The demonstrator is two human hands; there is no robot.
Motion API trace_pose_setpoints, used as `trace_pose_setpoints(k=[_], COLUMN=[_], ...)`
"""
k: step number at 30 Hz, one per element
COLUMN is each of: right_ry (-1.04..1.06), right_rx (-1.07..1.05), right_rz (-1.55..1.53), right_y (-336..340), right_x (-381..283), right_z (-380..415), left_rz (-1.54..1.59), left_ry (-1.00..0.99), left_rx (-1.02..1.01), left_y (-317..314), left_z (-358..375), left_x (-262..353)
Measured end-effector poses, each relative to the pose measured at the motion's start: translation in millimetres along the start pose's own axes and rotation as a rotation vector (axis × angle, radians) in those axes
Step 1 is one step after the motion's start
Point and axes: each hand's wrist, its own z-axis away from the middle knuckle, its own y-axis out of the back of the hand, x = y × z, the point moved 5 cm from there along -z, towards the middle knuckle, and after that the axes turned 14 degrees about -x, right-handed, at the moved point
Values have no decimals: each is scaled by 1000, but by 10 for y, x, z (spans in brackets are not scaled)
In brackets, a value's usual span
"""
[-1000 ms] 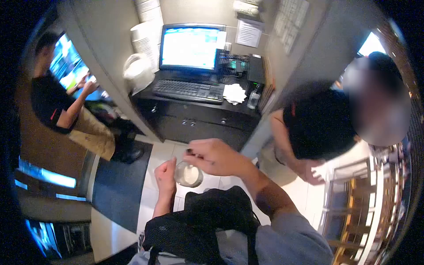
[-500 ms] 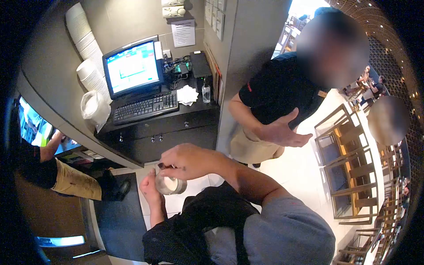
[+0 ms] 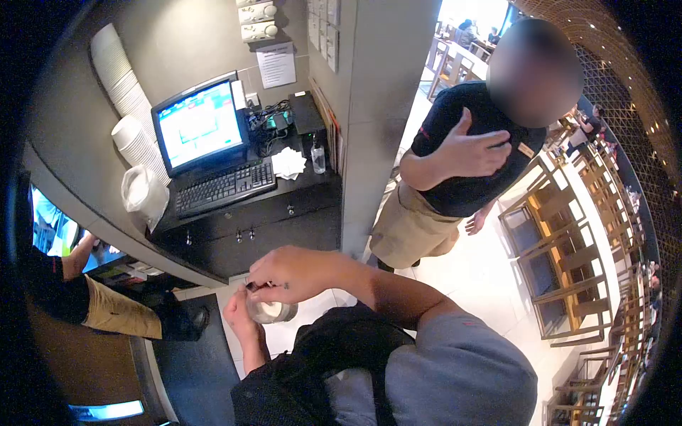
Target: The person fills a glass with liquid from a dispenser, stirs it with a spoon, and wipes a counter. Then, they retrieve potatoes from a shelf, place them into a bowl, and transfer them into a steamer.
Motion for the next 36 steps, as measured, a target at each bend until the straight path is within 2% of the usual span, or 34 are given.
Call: trace_pose_setpoints(k=[4,7,9,10,14,17,19,20,23,25,29,31,34,36], right_ry=[-115,-34,-16,-91,-100,10,-132,-136,-40,-18,-91,62,45,-4], right_rx=[-13,60,15,-2,66,34,39,41,153,13,59,116,24,39], right_rz=[94,85,12,50,106,30,57,57,48,-17,83,0,-37,9], right_y=[74,7,-34,-26,24,-42,-5,-25,-36,-112,-152,-242,-282,-270], right_x=[11,-23,-4,81,38,30,120,113,21,6,74,-30,-5,40], right_z=[11,1,31,27,10,15,36,16,-56,-96,-246,-360,-414,-512], left_rz=[-1,14,11,23,64,8,0,10,61,40,58,55,21,-9], left_ry=[-26,-40,-51,-35,-62,-36,0,26,-29,-23,-37,-45,-40,-25], left_rx=[-41,-43,-55,-60,-34,-56,-51,-39,5,-16,3,4,7,9], left_y=[68,21,65,88,-34,40,101,120,80,241,347,428,665,725], left_z=[1,4,-13,-27,-35,-62,-70,-74,-57,-60,-17,-4,-15,-32], left_x=[12,60,27,-20,26,36,0,-28,77,34,80,124,77,58])
